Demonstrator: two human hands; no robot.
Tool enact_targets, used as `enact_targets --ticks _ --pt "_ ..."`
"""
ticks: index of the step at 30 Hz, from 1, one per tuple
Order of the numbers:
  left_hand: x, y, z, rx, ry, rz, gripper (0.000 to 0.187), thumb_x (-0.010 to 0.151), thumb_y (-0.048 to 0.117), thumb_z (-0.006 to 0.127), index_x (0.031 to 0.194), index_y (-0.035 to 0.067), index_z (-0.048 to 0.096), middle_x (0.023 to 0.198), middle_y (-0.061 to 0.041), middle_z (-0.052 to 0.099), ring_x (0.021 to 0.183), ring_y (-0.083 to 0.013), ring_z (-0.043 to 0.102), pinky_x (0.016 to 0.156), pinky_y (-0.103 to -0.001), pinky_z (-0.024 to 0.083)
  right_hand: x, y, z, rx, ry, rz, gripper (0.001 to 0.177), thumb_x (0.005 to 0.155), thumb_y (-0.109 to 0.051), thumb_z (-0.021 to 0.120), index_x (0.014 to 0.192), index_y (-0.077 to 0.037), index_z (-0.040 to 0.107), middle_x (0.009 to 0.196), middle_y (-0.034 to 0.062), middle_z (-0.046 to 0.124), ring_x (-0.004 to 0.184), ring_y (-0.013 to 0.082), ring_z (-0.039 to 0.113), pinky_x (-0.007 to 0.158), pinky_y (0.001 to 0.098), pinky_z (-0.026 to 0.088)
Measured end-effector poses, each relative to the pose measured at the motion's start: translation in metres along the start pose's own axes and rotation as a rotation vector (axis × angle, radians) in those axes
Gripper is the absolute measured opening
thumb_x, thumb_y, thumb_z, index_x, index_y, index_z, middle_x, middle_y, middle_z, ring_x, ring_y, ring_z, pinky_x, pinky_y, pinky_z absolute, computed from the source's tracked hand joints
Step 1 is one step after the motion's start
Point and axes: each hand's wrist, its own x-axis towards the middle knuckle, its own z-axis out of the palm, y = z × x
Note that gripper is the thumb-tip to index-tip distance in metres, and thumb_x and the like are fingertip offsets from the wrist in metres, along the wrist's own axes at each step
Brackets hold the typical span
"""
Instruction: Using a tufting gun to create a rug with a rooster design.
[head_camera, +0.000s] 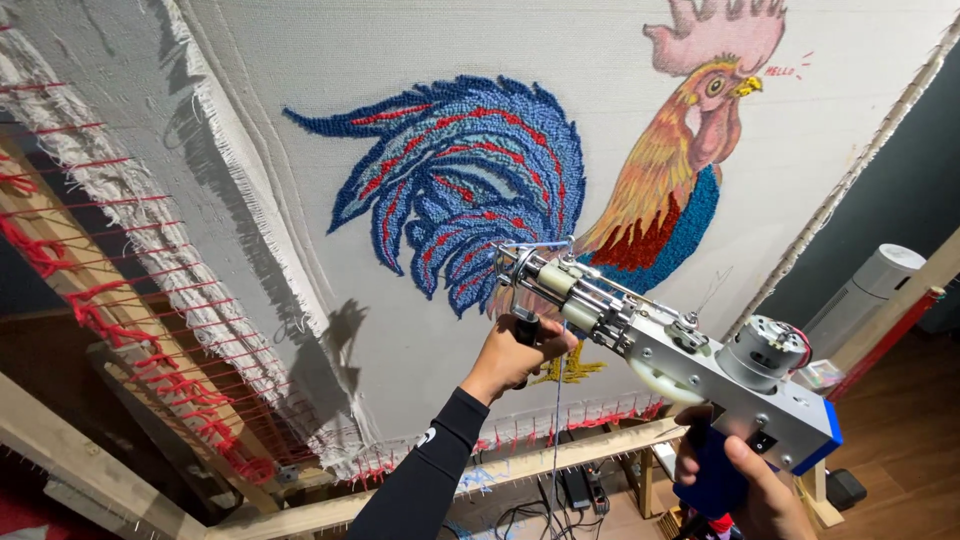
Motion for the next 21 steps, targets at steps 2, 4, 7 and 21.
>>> enact_targets --ticks 2,4,7,21 --pt "0.016 -0.031 -0.004 -0.1 -0.029 0.014 0.024 0.084 0.024 0.085 0.092 0.003 0.075 0.089 -0.005 0.077 0.074 -0.0115 0.068 0.062 -0.026 0.054 0.002 0.002 0.013 0.002 0.024 0.01 0.059 0.085 -0.04 0.067 0.124 0.004 0.059 0.077 0.0116 0.057 0.069 0.0215 0.055 0.062 0.0366 0.046" --pt "0.027 -0.04 -0.012 -0.196 -0.058 0.03 0.025 0.085 0.023 0.084 0.094 0.003 0.073 0.094 -0.005 0.077 0.08 -0.0124 0.07 0.067 -0.027 0.056 0.006 0.004 0.028 0.006 0.046 0.016 0.056 0.086 -0.038 0.067 0.123 0.004 0.058 0.076 0.0106 0.054 0.067 0.021 0.051 0.06 0.0371 0.043" --pt "0.035 -0.026 -0.021 -0.317 -0.1 0.065 0.023 0.087 0.018 0.082 0.095 0.001 0.069 0.099 -0.005 0.077 0.09 -0.0132 0.077 0.063 -0.026 0.057 0.011 0.004 0.051 0.003 0.086 0.014 0.053 0.088 -0.035 0.066 0.122 0.004 0.058 0.074 0.0092 0.05 0.064 0.0205 0.046 0.058 0.0377 0.039" --pt "0.083 -0.052 -0.041 -0.441 -0.138 0.031 0.015 0.092 0.009 0.075 0.101 -0.001 0.068 0.091 -0.009 0.078 0.066 -0.0077 0.067 0.052 -0.024 0.049 0.024 -0.016 0.116 -0.103 0.171 -0.037 0.056 0.088 -0.039 0.061 0.123 0.005 0.062 0.07 0.0052 0.049 0.062 0.0175 0.047 0.058 0.0319 0.039"
